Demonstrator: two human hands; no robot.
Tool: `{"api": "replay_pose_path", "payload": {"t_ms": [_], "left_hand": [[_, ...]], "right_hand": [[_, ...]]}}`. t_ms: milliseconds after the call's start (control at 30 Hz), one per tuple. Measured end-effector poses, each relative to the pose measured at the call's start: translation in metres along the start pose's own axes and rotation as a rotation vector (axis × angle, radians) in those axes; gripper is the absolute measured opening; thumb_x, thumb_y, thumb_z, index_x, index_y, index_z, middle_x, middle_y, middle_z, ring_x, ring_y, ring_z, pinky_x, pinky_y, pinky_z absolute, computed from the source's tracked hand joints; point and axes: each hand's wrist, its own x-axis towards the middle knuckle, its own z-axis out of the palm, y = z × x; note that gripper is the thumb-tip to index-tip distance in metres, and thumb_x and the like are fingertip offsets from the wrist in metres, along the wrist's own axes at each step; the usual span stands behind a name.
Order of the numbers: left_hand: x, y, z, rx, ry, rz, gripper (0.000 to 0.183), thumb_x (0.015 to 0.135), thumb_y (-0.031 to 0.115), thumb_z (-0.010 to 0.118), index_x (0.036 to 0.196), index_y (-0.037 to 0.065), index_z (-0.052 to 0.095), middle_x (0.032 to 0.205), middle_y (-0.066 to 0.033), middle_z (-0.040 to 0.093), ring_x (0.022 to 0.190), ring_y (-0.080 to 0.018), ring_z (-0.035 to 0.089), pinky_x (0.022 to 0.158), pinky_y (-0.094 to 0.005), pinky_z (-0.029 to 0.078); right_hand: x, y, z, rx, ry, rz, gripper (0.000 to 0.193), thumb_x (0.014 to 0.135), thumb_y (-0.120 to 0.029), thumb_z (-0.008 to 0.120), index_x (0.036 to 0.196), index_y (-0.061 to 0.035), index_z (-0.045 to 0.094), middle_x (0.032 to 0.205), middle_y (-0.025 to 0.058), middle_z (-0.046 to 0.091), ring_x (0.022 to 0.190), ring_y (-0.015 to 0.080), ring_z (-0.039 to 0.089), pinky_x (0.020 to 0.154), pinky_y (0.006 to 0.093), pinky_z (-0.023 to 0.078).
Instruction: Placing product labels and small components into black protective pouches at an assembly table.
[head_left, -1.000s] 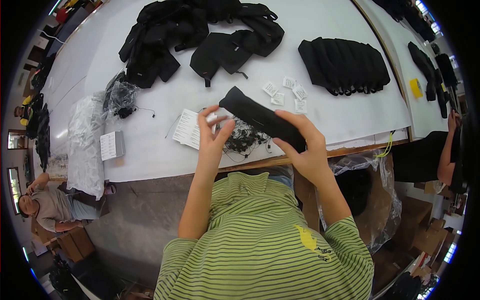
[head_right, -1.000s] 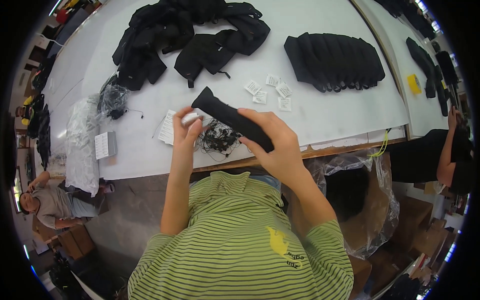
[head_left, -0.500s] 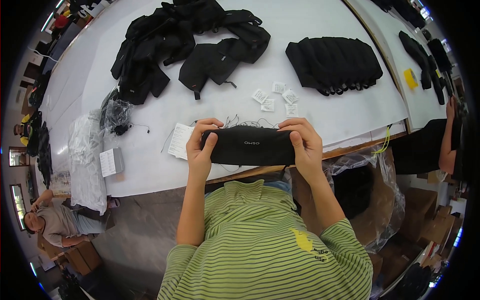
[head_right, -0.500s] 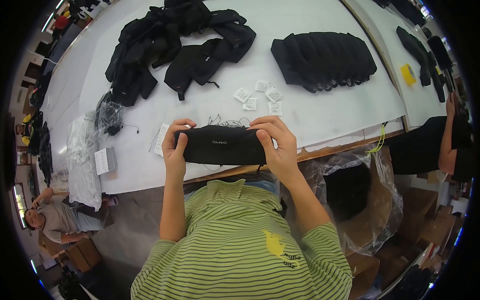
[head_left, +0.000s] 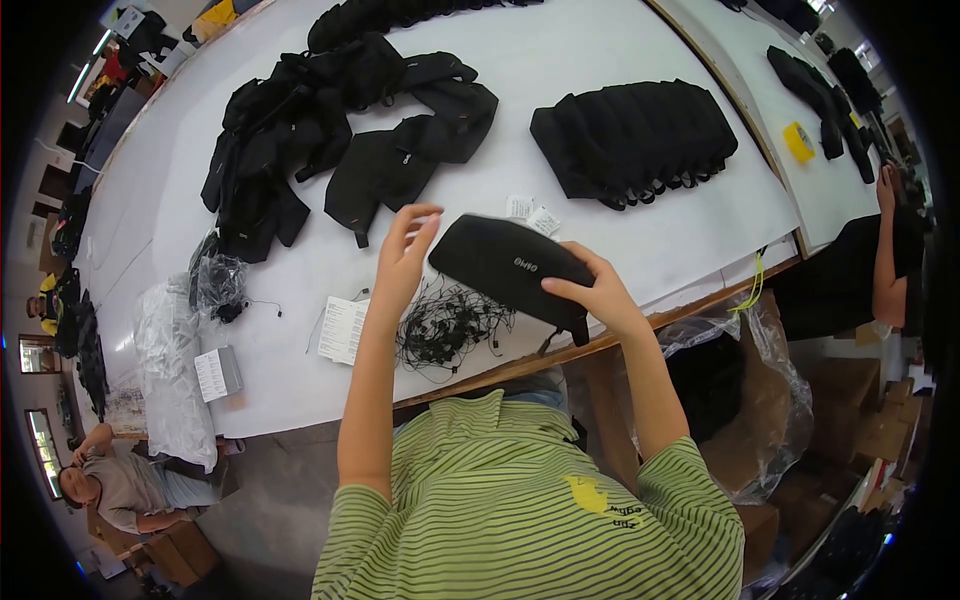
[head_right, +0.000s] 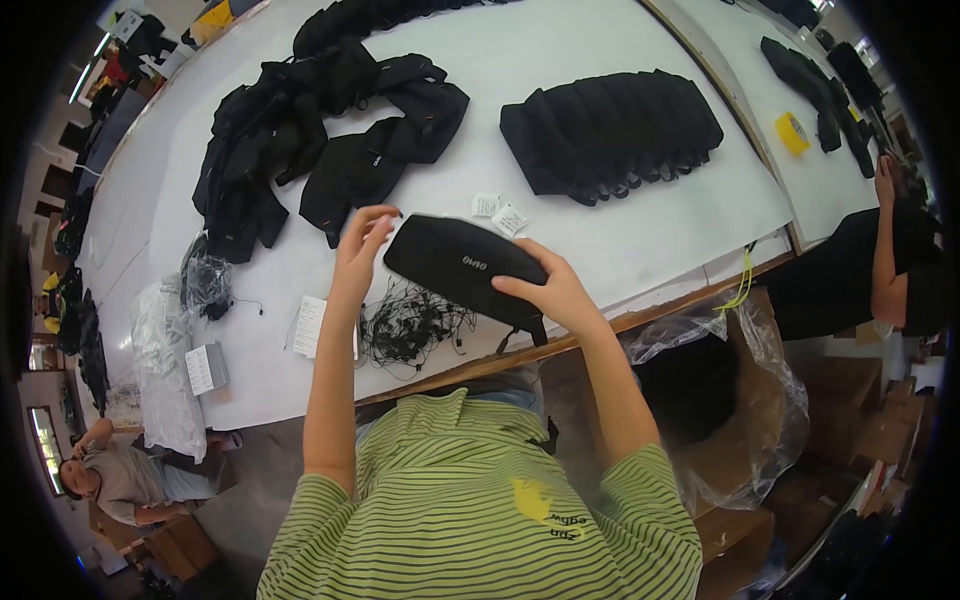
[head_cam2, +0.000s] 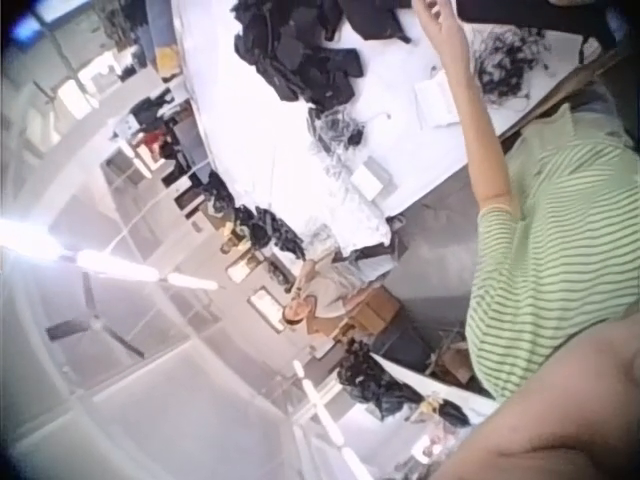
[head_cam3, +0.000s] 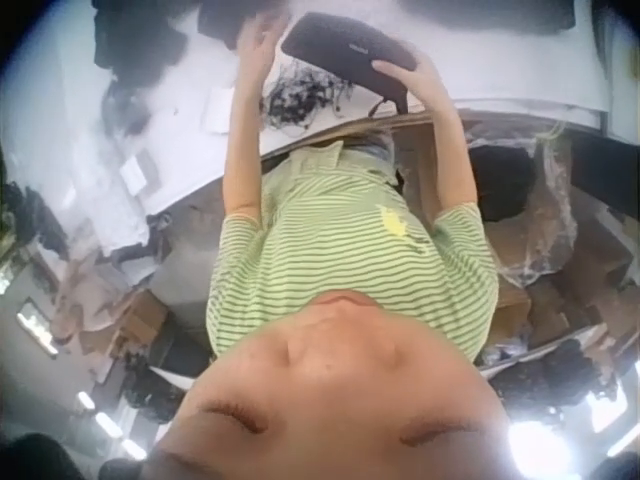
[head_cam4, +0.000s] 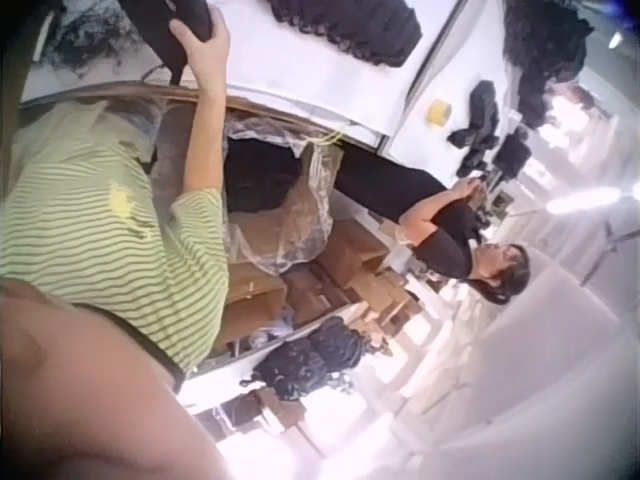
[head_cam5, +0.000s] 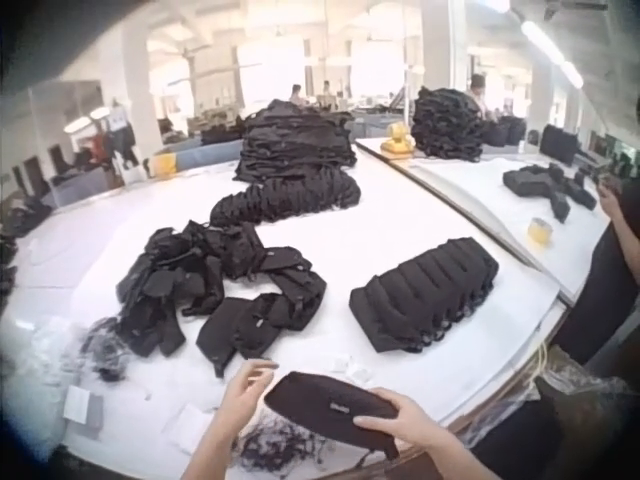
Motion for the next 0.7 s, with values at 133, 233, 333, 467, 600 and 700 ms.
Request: {"api": "replay_pose_path", "payload": {"t_ms": [133, 233, 333, 467, 600, 700], "left_hand": [[0.040, 0.022, 0.059, 0.134, 0.043, 0.037, 0.042, 0.086, 0.030, 0.066, 0.117, 0.004, 0.052, 0.112, -0.0119, 0.055, 0.098, -0.0210, 0.056, 0.077, -0.0319, 0.047], [0.041, 0.033, 0.102, -0.085, -0.070, -0.111, 0.061, 0.085, 0.037, 0.068, 0.128, 0.004, 0.042, 0.111, -0.0140, 0.054, 0.102, -0.0223, 0.056, 0.080, -0.0338, 0.047], [0.056, 0.029, 0.114, -0.734, -0.100, -0.464, 0.055, 0.086, 0.036, 0.067, 0.128, 0.009, 0.044, 0.114, -0.0102, 0.056, 0.100, -0.0217, 0.060, 0.083, -0.0353, 0.050], [0.088, -0.006, 0.092, -0.936, -0.108, -0.398, 0.049, 0.085, 0.032, 0.067, 0.123, 0.008, 0.047, 0.111, -0.0063, 0.058, 0.099, -0.0183, 0.060, 0.086, -0.0365, 0.051], [0.102, -0.006, 0.095, -0.830, -0.023, -0.448, 0.066, 0.083, 0.031, 0.069, 0.134, 0.009, 0.033, 0.119, -0.0080, 0.052, 0.109, -0.0211, 0.056, 0.089, -0.0364, 0.049], [0.113, -0.010, 0.103, -0.807, 0.020, -0.467, 0.074, 0.083, 0.034, 0.069, 0.139, 0.011, 0.026, 0.124, -0.0087, 0.049, 0.112, -0.0223, 0.054, 0.091, -0.0371, 0.048]], "right_hand": [[0.007, -0.002, -0.005, -0.166, 0.546, -0.265, 0.040, 0.080, -0.014, 0.072, 0.115, -0.0018, 0.058, 0.099, 0.0111, 0.065, 0.091, 0.0177, 0.062, 0.081, 0.0293, 0.048], [0.021, -0.015, 0.004, -0.584, 0.673, -0.519, 0.050, 0.076, -0.009, 0.073, 0.121, -0.0037, 0.053, 0.105, 0.0125, 0.059, 0.094, 0.0263, 0.059, 0.082, 0.0329, 0.048], [0.034, -0.025, 0.013, -0.718, 0.390, -0.585, 0.065, 0.073, -0.016, 0.074, 0.131, -0.0085, 0.046, 0.103, 0.0122, 0.056, 0.101, 0.0310, 0.055, 0.085, 0.0408, 0.044], [0.083, -0.016, -0.021, -0.302, 0.410, -0.579, 0.068, 0.074, -0.024, 0.074, 0.134, -0.0102, 0.044, 0.105, 0.0116, 0.059, 0.104, 0.0268, 0.053, 0.097, 0.0385, 0.035], [0.127, 0.014, -0.042, -1.333, 0.492, -0.539, 0.067, 0.069, -0.016, 0.073, 0.131, -0.0177, 0.048, 0.125, 0.0115, 0.050, 0.126, 0.0278, 0.038, 0.107, 0.0439, 0.026], [0.143, 0.023, -0.056, -1.417, 0.490, -0.574, 0.066, 0.064, -0.013, 0.072, 0.126, -0.0197, 0.052, 0.130, 0.0110, 0.045, 0.129, 0.0297, 0.035, 0.109, 0.0457, 0.024]]}}
